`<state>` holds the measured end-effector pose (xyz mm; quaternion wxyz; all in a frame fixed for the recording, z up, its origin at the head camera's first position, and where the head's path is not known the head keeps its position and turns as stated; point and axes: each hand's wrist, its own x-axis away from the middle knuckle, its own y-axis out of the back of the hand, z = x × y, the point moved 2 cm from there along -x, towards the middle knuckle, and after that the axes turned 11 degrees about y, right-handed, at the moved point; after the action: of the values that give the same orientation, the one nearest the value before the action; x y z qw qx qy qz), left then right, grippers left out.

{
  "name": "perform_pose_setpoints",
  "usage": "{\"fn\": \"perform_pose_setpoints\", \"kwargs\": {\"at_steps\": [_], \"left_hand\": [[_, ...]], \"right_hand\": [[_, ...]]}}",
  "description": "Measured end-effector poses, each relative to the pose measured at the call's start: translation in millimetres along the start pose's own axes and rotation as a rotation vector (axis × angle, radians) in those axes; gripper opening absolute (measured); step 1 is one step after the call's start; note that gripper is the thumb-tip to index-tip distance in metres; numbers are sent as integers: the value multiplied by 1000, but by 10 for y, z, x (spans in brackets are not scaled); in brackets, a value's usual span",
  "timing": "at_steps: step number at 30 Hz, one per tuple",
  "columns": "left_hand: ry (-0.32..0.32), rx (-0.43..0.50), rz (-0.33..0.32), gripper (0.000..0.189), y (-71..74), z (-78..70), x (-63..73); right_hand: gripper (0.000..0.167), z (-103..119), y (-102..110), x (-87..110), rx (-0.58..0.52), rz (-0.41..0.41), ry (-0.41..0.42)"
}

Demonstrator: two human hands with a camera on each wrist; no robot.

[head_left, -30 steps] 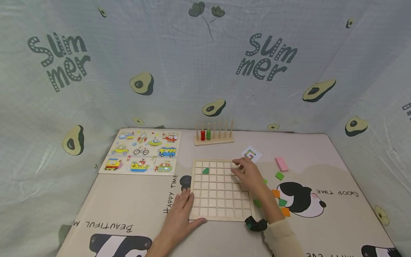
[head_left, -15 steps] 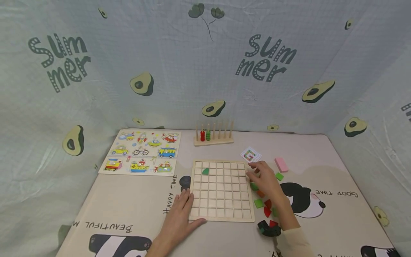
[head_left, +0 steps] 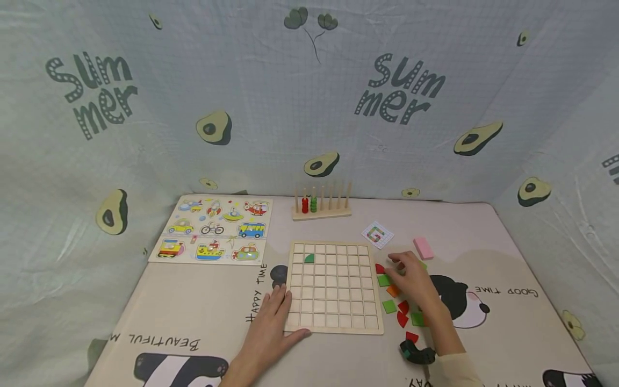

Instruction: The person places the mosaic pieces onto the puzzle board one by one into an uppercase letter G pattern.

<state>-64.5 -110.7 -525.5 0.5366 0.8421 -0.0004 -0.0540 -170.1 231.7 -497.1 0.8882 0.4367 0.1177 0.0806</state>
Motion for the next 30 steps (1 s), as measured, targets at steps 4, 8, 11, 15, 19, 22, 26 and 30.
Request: {"fn": "perform_pose_setpoints", "kwargs": {"at_steps": [4,8,11,15,19,22,26,30], "left_hand": [[-4,4,-7,94,0,-2,1],[-7,9,-1,94,5,-6,4],[-6,8,8,94,12,-6,4],[0,7,18,93,11,-1,1],[2,8,24,94,11,-1,-6],[4,10,29,94,10,-2,-8],[3,10,28,94,13,-7,-5],[1,10,22,94,16,-9,-2]], "right_hand": [[42,-37,12,41,21,6,-7],[42,-68,20,74,51,17,-9],[41,-82,20,92,71,28,-4],[39,-95,16,102,82,40,-16],[36,-96,13,102,85,47,-29],[35,-94,14,108,86,51,-34],[33,-85,19,111,74,47,-35],[29,-77,16,94,58,42,-20]]}}
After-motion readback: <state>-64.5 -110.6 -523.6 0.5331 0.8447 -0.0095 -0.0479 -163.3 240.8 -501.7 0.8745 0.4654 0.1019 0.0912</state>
